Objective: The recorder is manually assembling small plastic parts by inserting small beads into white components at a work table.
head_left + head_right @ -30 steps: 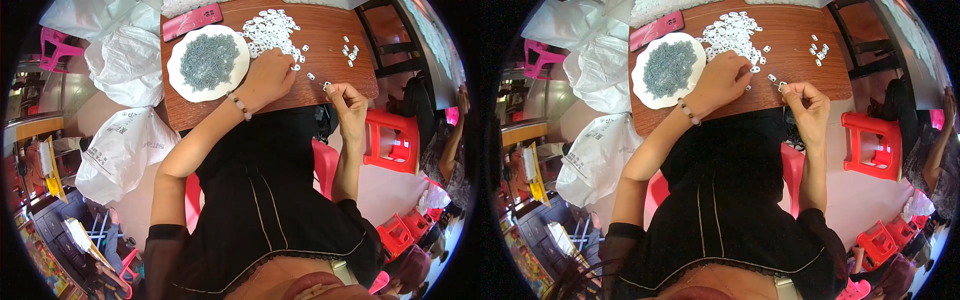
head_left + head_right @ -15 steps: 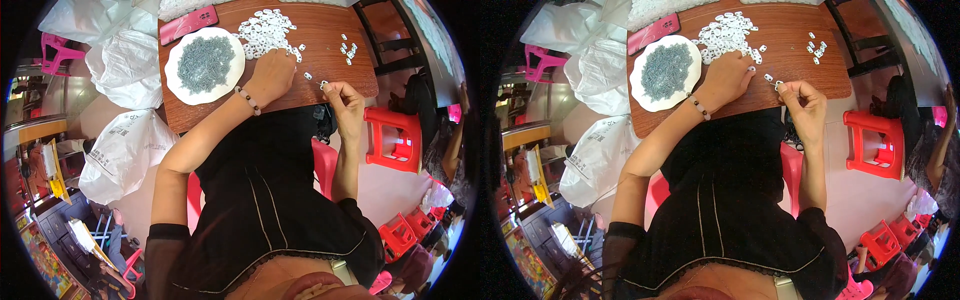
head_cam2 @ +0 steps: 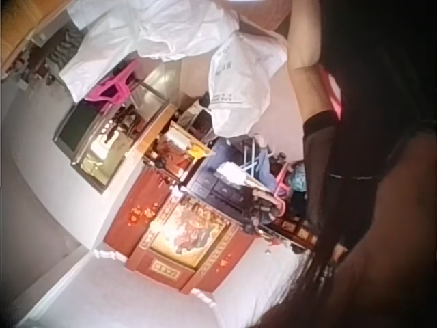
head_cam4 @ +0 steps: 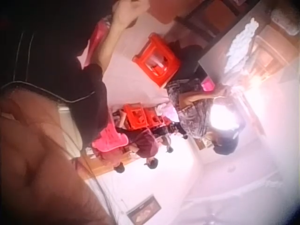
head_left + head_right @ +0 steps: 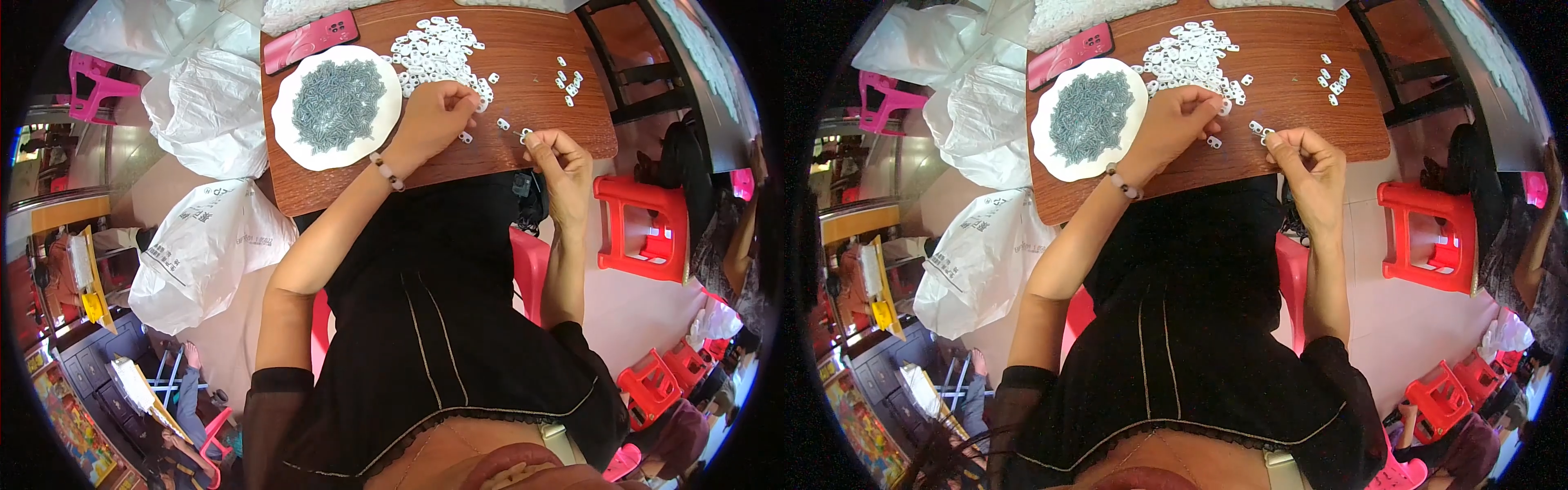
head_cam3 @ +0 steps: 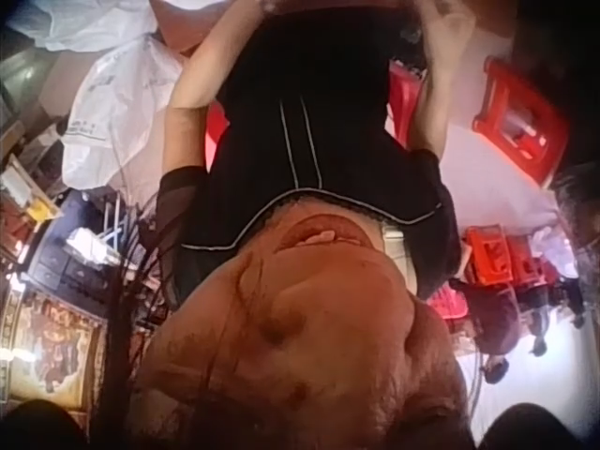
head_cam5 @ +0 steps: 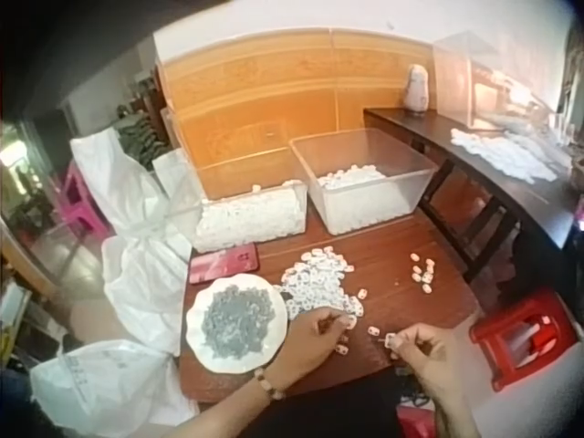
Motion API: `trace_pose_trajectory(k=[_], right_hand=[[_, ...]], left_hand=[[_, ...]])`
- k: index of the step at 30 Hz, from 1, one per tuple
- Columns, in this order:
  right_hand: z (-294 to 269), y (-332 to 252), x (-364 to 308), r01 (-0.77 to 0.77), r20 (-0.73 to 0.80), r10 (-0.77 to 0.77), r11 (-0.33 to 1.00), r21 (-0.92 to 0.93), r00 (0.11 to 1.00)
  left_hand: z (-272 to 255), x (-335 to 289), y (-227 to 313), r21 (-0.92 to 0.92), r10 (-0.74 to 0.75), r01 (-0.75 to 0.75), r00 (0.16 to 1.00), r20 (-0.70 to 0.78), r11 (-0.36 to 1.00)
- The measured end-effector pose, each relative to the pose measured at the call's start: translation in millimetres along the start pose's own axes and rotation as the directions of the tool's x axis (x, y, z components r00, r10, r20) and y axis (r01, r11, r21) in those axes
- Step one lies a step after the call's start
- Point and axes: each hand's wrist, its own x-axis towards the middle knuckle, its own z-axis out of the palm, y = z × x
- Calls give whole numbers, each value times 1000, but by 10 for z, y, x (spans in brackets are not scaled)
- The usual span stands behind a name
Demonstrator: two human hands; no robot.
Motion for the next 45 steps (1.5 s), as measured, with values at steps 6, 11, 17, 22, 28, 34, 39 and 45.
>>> trace_pose_trajectory(k=[6,11,17,22,28,34,39,45], right_hand=[[73,-25,27,16,50,-20,997,73,999],[158,-35,21,20,55,-24,997,70,998],[196,-64,-12,35,42,-38,997,68,998],[241,-65,-24,5,60,-15,986,169,998],[355,39,70,-46,67,23,925,378,997],[422,105,43,-140,121,97,894,426,988],[525,96,-50,-18,114,-29,923,385,993],[562,34,-164,72,50,-87,967,246,995]], left_hand=[[-11,-213,137,-288,-104,129,990,100,949],[1,-322,111,-412,-133,188,978,160,892],[0,-403,137,-458,-148,210,975,167,864],[69,-442,108,-409,-139,163,986,88,898],[170,-483,28,-319,-93,111,993,71,941],[208,-525,2,-384,-59,51,998,-8,922],[310,-579,-116,-593,-224,145,973,-61,792],[201,-670,25,-403,-328,351,936,127,845]])
